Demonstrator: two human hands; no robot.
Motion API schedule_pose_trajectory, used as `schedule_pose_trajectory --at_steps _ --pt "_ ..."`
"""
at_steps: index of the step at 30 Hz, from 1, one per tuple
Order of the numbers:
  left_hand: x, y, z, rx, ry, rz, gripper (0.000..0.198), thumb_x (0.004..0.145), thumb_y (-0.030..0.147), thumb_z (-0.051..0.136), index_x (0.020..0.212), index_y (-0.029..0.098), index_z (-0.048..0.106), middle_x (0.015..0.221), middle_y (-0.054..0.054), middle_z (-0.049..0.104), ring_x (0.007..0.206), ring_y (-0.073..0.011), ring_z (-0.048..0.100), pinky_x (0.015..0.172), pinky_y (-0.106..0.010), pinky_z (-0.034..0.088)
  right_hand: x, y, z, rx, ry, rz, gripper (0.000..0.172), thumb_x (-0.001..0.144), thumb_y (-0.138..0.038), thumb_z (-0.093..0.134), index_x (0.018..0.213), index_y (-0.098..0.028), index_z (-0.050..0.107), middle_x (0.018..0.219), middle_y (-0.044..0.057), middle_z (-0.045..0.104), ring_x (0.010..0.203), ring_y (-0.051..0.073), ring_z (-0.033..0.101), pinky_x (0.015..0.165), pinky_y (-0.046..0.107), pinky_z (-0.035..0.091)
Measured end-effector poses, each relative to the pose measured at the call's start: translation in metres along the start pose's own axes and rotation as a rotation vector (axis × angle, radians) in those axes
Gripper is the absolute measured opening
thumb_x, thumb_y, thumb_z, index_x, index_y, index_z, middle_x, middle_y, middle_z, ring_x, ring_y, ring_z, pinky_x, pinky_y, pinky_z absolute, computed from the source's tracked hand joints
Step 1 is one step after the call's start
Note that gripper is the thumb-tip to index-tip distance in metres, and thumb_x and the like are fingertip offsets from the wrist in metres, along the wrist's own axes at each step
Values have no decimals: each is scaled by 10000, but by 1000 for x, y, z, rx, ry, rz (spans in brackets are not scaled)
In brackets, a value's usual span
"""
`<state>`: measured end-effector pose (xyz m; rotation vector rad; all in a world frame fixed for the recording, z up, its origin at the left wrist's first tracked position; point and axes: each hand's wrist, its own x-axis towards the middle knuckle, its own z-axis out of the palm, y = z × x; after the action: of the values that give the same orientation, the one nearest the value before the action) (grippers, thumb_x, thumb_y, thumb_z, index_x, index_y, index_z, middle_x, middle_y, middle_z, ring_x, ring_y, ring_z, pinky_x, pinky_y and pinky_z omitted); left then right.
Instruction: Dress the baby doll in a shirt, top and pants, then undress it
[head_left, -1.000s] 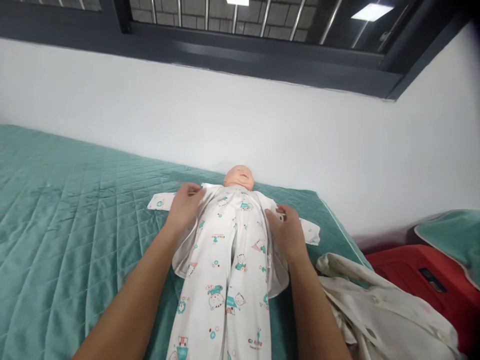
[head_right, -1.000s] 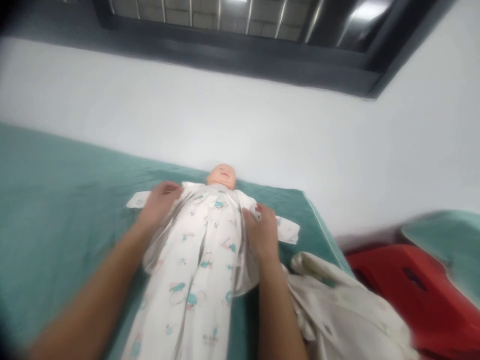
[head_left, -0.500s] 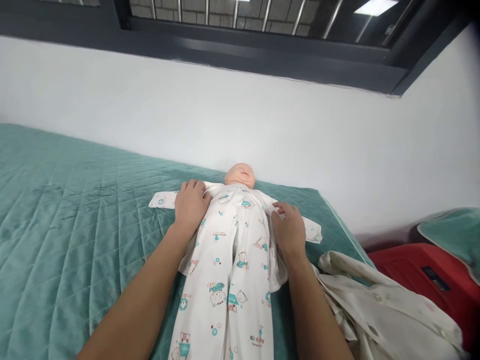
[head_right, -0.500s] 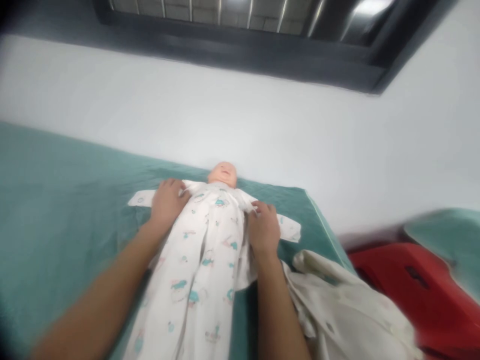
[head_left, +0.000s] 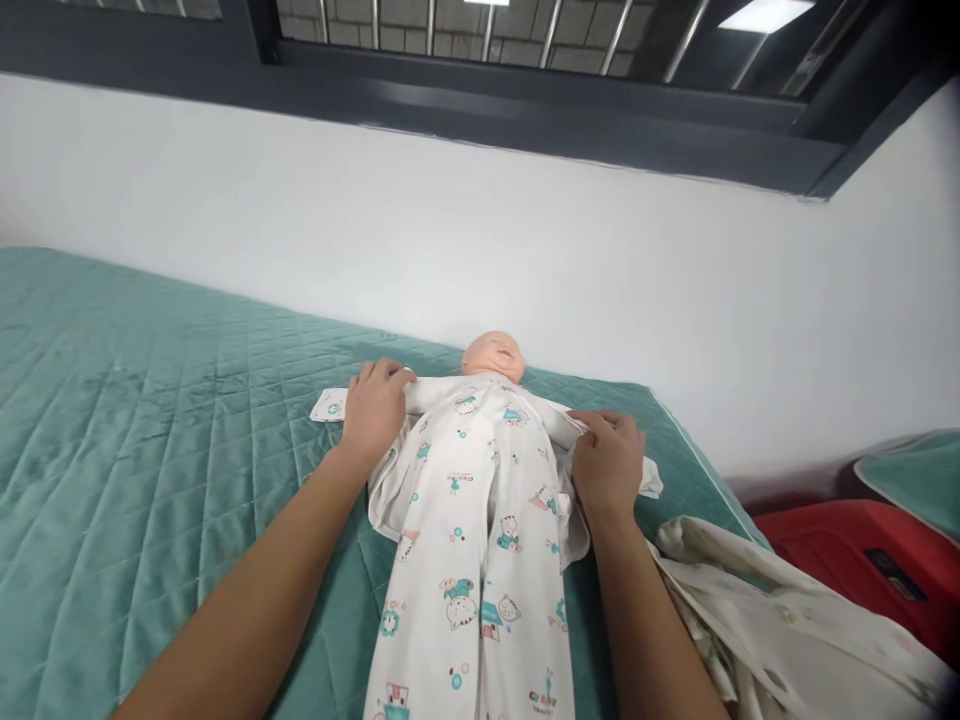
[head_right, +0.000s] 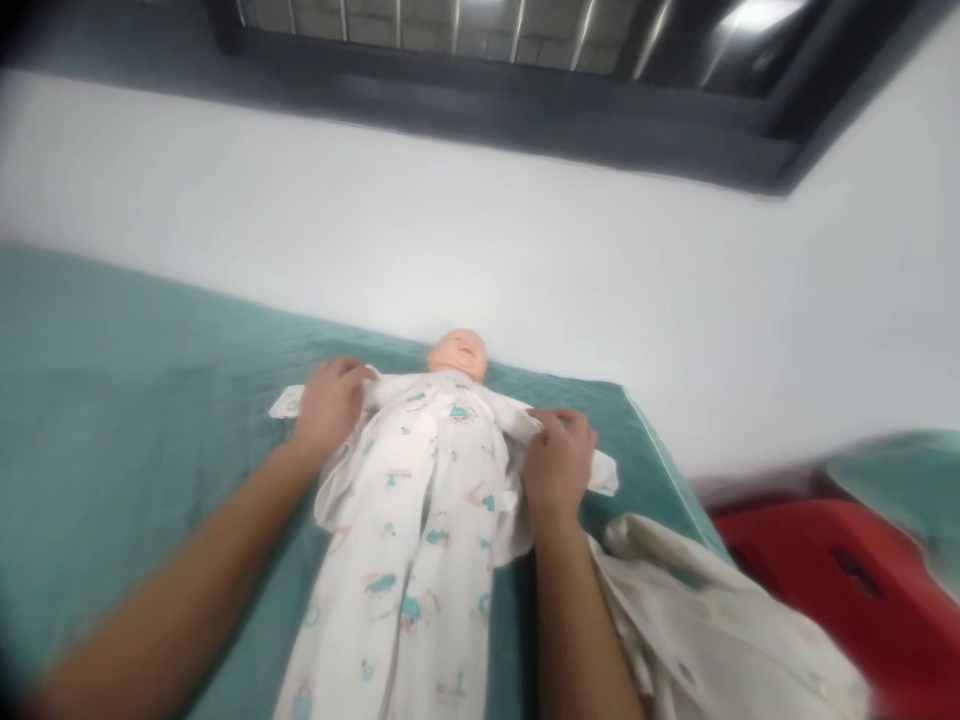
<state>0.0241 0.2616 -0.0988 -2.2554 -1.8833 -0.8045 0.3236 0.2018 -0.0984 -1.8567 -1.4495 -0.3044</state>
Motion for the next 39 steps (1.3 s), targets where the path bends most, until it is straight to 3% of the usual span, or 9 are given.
schedule_pose_trajectory --at_steps 6,12,21,25,28,31,34,36,39 --pt "-9 9 3 -55 -94 200 500 859 174 459 1348 260 527 1475 -76 442 1368 -295 332 1087 -475 321 -5 -18 0 -86 -139 -311 535 812 -66 382 1261 -238 616 1450 88 444 1339 305 330 1098 497 315" --pt "-6 7 4 28 -176 55 483 881 302 501 1362 265 505 1422 -112 488 1330 -326 376 1101 -502 293 -9 -14 3 -161 -348 -221 536 889 -220 416 1422 -270 446 1476 104 433 1348 342 347 1094 567 297" --pt "-7 -2 -3 56 -244 -109 464 882 525 476 1319 381 541 1235 -113 589 1223 -368 482 1040 -552 327 -3 -2 5 -203 -315 54 491 852 -493 545 1320 -344 566 1358 109 535 1244 367 463 1063 584 307" --pt "-8 -2 0 64 -246 -104 473 884 529 474 1329 381 530 1222 -115 593 1204 -362 502 1063 -565 293 0 5 13 -180 -307 68 484 838 -454 555 1303 -324 582 1351 107 537 1255 372 451 1075 611 282" --pt "-8 1 0 68 -230 -114 467 891 509 462 1330 365 530 1205 -124 596 1176 -364 519 1043 -560 313 -3 1 7 -74 -265 -48 449 847 -317 511 1283 -249 597 1387 126 506 1308 351 407 1106 579 280" --pt "-7 3 -2 59 -234 -122 452 900 486 444 1325 359 533 1193 -128 601 1166 -366 521 1030 -559 322 -7 -23 -15 161 -214 -212 418 876 -226 433 1261 -227 596 1391 104 506 1323 283 410 1102 473 353" --pt "-5 3 -3 40 -249 -116 436 905 482 441 1313 365 538 1189 -122 606 1169 -357 520 1035 -561 315 -6 -70 -36 314 -239 -342 373 917 -224 406 1251 -248 570 1337 73 555 1259 234 489 1060 415 410" --pt "-4 1 -2 31 -241 -115 440 895 486 468 1313 365 531 1196 -117 606 1175 -349 516 1047 -559 305 -2 -108 -37 260 -357 -518 383 923 -199 410 1282 -232 541 1331 76 565 1263 232 480 1060 405 399" --pt "-5 -1 -1 36 -235 -121 460 863 451 534 1306 329 527 1203 -120 602 1182 -341 510 1074 -552 286 6 -163 -14 -17 -563 -776 382 899 -156 433 1259 -186 559 1308 114 574 1248 278 472 1064 456 359"
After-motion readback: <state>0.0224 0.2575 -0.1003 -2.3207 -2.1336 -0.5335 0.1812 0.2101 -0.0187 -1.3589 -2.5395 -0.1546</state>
